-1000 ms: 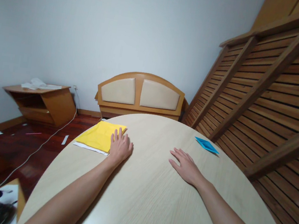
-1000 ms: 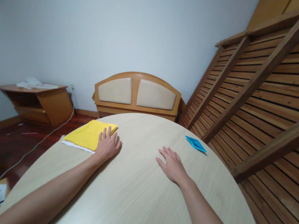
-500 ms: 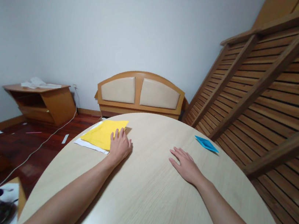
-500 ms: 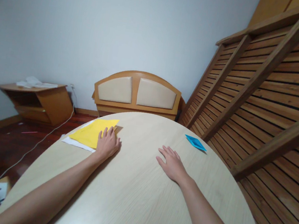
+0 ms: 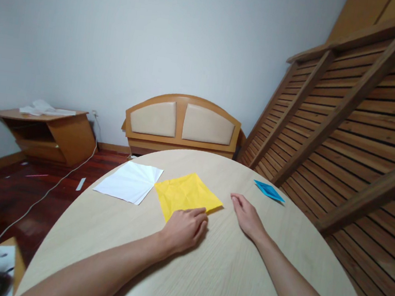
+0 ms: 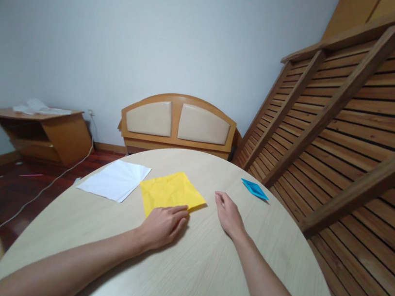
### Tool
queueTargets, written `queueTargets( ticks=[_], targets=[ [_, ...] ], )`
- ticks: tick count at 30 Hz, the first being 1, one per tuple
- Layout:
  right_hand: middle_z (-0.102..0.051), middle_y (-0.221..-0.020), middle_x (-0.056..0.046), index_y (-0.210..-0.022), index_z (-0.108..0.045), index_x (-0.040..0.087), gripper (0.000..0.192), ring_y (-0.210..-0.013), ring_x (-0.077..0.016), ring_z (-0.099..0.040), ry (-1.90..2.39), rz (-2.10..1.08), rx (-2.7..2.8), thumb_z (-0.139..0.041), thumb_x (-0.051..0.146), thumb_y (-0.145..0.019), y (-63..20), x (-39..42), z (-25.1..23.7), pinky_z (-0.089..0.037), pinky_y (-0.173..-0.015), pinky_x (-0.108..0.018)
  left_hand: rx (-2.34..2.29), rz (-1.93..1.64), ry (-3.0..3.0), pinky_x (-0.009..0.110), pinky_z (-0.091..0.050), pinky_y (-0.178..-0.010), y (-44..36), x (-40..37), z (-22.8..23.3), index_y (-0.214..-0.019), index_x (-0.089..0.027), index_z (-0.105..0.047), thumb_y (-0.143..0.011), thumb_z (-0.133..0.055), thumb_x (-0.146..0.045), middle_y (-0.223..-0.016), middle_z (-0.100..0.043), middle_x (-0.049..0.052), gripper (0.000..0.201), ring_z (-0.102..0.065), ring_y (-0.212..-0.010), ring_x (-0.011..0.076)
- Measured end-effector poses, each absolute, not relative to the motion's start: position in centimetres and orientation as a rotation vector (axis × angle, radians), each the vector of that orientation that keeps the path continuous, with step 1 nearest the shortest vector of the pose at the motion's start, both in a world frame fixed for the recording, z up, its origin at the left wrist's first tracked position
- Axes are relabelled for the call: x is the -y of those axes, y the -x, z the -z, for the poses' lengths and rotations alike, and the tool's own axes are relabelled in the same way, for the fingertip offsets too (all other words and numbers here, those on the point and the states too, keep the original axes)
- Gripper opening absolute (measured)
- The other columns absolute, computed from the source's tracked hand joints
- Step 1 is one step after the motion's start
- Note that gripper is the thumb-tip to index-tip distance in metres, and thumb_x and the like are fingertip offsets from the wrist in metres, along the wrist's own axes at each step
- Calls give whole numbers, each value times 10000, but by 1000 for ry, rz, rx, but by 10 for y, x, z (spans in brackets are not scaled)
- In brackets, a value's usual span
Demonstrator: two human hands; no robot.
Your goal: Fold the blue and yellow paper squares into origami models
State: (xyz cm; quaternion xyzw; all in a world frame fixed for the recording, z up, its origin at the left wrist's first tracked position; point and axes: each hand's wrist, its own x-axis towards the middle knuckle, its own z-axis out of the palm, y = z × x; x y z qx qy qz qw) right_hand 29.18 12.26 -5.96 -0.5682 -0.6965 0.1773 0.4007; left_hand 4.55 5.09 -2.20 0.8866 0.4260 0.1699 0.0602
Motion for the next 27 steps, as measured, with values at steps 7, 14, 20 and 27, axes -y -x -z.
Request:
queueTargets(
  ticks=[7,14,20,27],
  targets=[
    [-705,-1164,-113,-1078,-633,210,428,-1103,-263,-647,1409,-512,1576,-392,542,-957,-296,-127,59,-470,-995,-420,-1486,-831,-2536,370,-473,-1050,-29,-78,30,-1268,-202,-582,-1010,-356,-280,-1330,-631,73,352,-601,-1213,214],
    [-713,-1142,-97,-1071,-650,217,409,-1069,-267,-662,1386,-486,1635,-413,530,-957,-287,-118,50,-488,-965,-422,-1646,-448,-2523,539,-281,-1167,-18,-89,43,-1412,-133,-488,-908,-523,-486,-1548,-366,173,616,-288,-1446,390],
    [-722,-1120,-99,-1026,-682,209,373,-1055,-260,-662,1310,-505,1702,-450,492,-951,-281,-115,44,-512,-961,-420,-1217,-357,-2696,552,-249,-1179,-31,-68,39,-1467,-222,-434,-906,-519,-528,-1581,-325,107,645,-246,-1467,371],
    [-678,-1262,-84,-1146,-708,221,361,-1221,-247,-578,1218,-363,2177,-485,433,-957,-253,-90,34,-404,-1102,-427,-1146,-388,-2712,578,-260,-1170,-32,-68,38,-1448,-233,-458,-917,-526,-510,-1576,-336,98,603,-252,-1462,380]
  ],
)
